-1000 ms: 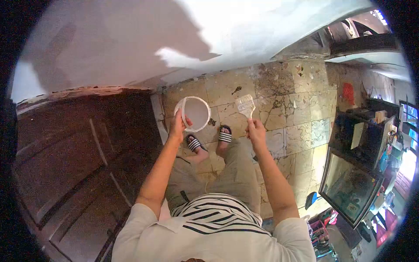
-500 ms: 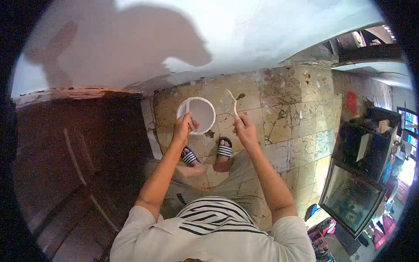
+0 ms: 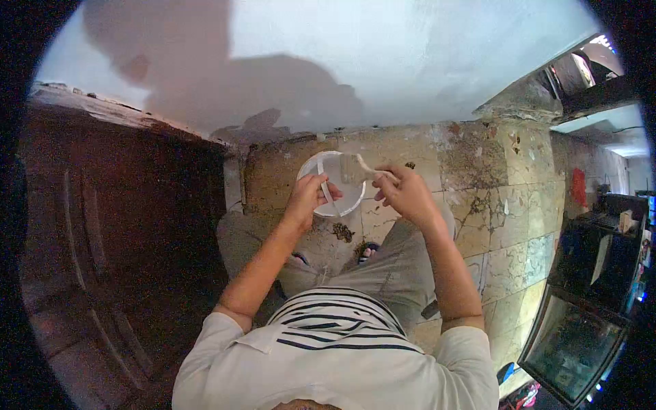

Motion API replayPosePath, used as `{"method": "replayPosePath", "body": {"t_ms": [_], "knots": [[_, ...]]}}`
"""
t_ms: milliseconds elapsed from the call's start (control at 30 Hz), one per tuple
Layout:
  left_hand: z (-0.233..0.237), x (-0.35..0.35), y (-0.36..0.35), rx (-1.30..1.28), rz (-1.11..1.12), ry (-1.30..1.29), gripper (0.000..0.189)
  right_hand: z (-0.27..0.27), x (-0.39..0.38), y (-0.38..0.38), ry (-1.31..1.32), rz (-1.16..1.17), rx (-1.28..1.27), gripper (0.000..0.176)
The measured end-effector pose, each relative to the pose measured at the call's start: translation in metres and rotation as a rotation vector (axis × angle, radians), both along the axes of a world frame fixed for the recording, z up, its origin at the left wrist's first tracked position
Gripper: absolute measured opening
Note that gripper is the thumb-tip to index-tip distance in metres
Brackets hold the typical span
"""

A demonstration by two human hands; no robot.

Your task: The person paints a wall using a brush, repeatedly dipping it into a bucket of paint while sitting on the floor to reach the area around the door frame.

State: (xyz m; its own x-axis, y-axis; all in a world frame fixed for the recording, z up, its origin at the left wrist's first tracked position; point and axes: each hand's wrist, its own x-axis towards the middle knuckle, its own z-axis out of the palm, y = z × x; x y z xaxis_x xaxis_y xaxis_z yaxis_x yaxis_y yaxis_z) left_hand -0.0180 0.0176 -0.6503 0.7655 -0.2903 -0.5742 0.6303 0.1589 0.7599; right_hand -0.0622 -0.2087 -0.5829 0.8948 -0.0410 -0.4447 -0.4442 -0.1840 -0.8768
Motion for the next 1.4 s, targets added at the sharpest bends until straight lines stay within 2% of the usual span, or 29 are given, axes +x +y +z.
{"method": "replayPosePath", "body": {"t_ms": [133,233,300,333,400,500,533,567,600,633,700,800,867,933,967,1033,1100,1200,1300,1400], "knots": [[-0.021,0.002,0.001,-0.041,0.004,0.010,0.024,-0.020,0.006,0.015,-0.016,0.058,-0.070,0.026],[-0.036,0.001,0.002,-0.011,-0.051,-0.036,0.020,-0.057,0.014,0.027,-0.035,0.087,-0.182,0.032],[-0.044,-0.001,0.004,0.003,-0.049,-0.029,0.019,-0.097,0.027,0.032,-0.115,0.181,-0.369,0.037],[-0.046,0.001,0.004,0.021,-0.039,-0.025,0.018,-0.103,0.035,0.035,-0.118,0.183,-0.372,0.037],[-0.053,0.003,0.010,0.043,-0.072,-0.022,0.018,-0.114,0.047,0.046,-0.066,0.362,-0.523,0.033],[-0.061,0.003,0.017,0.033,-0.084,0.004,0.016,-0.121,0.058,0.066,-0.040,0.427,-0.593,0.036],[-0.063,0.005,0.019,-0.001,-0.063,0.022,0.015,-0.142,0.061,0.070,-0.042,0.431,-0.595,0.036],[-0.065,0.006,0.021,-0.002,-0.057,0.025,0.015,-0.178,0.061,0.076,-0.255,0.461,-0.739,0.037],[-0.067,0.008,0.025,0.001,-0.093,0.001,0.014,-0.184,0.062,0.083,-0.473,0.487,-0.876,0.038],[-0.068,0.009,0.029,0.006,-0.128,-0.023,0.014,-0.190,0.065,0.086,-0.473,0.494,-0.873,0.038],[-0.069,0.012,0.037,0.041,-0.124,-0.026,0.014,-0.195,0.073,0.097,-0.076,0.495,-0.568,0.040],[-0.071,0.017,0.056,0.145,-0.146,-0.057,0.014,-0.198,0.079,0.110,0.053,0.468,-0.675,0.031],[-0.077,0.021,0.068,0.211,-0.166,-0.082,0.014,-0.204,0.081,0.114,0.037,0.472,-0.704,0.031],[-0.094,0.024,0.081,0.357,-0.200,-0.033,0.023,-0.223,0.082,0.112,0.021,0.475,-0.732,0.030],[-0.100,0.025,0.088,0.360,-0.196,-0.032,0.023,-0.234,0.082,0.109,-0.056,0.462,-0.741,0.034],[-0.108,0.028,0.097,0.865,-0.412,-0.377,0.031,-0.236,0.082,0.109,-0.135,0.450,-0.749,0.039],[-0.115,0.032,0.100,0.911,-0.440,-0.348,0.033,-0.240,0.082,0.107,-0.276,0.518,-0.883,0.040],[-0.113,0.030,0.104,0.999,-0.491,-0.360,0.034,-0.243,0.079,0.110,-0.243,0.423,-0.822,0.040],[-0.095,0.029,0.107,1.031,-0.512,-0.412,0.033,-0.235,0.079,0.111,-0.120,0.489,-0.845,0.038],[-0.097,0.033,0.114,1.000,-0.543,-0.416,0.033,-0.231,0.078,0.111,-0.155,0.494,-0.831,0.036]]}}
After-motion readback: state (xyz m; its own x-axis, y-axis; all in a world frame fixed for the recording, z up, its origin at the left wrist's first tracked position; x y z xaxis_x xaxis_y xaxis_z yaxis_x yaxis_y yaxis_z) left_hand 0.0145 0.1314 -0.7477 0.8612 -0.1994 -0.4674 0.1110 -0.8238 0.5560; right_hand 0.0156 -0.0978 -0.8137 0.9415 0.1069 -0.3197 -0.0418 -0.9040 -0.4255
